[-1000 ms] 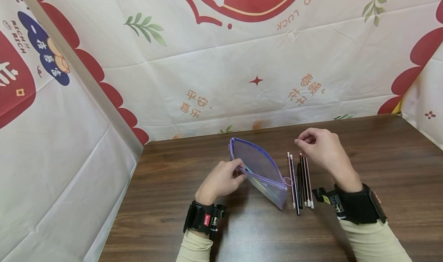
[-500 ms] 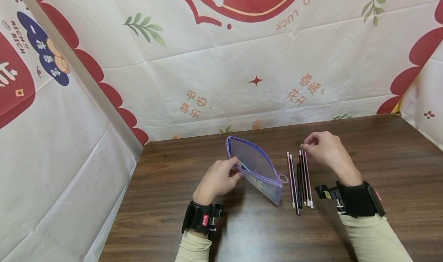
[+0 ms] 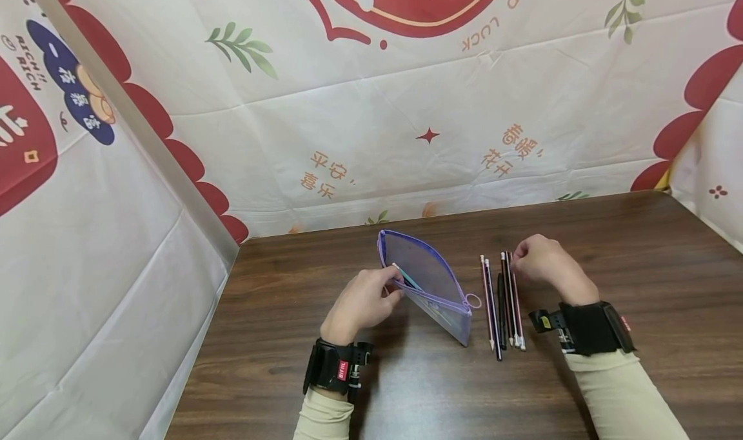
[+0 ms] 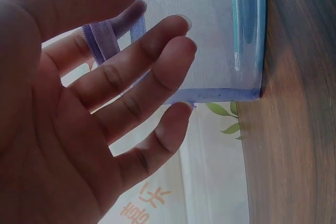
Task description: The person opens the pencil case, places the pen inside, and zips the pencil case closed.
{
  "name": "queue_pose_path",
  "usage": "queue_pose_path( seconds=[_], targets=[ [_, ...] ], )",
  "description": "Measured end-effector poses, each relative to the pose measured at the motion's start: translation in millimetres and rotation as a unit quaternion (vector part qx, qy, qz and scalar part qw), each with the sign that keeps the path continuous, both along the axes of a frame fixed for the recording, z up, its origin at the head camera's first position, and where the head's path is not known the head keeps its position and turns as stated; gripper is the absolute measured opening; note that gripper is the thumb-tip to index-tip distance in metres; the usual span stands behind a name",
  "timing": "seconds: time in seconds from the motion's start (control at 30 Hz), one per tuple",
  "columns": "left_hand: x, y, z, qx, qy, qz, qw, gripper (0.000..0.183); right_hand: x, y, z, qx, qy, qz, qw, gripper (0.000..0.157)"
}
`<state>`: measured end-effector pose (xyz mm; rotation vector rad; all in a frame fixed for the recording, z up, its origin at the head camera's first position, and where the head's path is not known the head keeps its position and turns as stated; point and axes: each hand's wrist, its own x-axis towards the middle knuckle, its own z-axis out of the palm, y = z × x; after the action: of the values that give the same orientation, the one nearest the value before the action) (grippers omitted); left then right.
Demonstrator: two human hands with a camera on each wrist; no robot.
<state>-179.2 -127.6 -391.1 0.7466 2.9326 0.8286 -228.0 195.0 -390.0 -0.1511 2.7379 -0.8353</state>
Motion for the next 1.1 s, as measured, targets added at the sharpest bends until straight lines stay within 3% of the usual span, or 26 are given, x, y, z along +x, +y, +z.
queue_pose_path(
  seconds=[0.17,0.43,0.9,1.1],
  targets=[
    [-0.4,-1.0,-0.8,0.003,0.008,-0.001,1.0000,0.006,-1.3,1.5,-7.0,0.001,-0.020,0.001,1.000,0.021],
    [-0.9,-0.3,-0.1,0.000,0.009,0.003,1.0000,0.007,-5.3,4.1,-15.4,-0.011,-0.060,-0.006,0.998,0.012],
    [-0.6,-0.4,-0.9,0.007,0.003,-0.003,1.0000,0.005,-7.2,2.2,-25.0,-0.021,-0.095,-0.032,0.995,0.008],
    [-0.5,-0.4,-1.8,0.012,0.001,-0.006,0.9999,0.004,-6.3,1.1,-27.4,-0.026,-0.088,-0.046,0.995,0.013]
  ],
)
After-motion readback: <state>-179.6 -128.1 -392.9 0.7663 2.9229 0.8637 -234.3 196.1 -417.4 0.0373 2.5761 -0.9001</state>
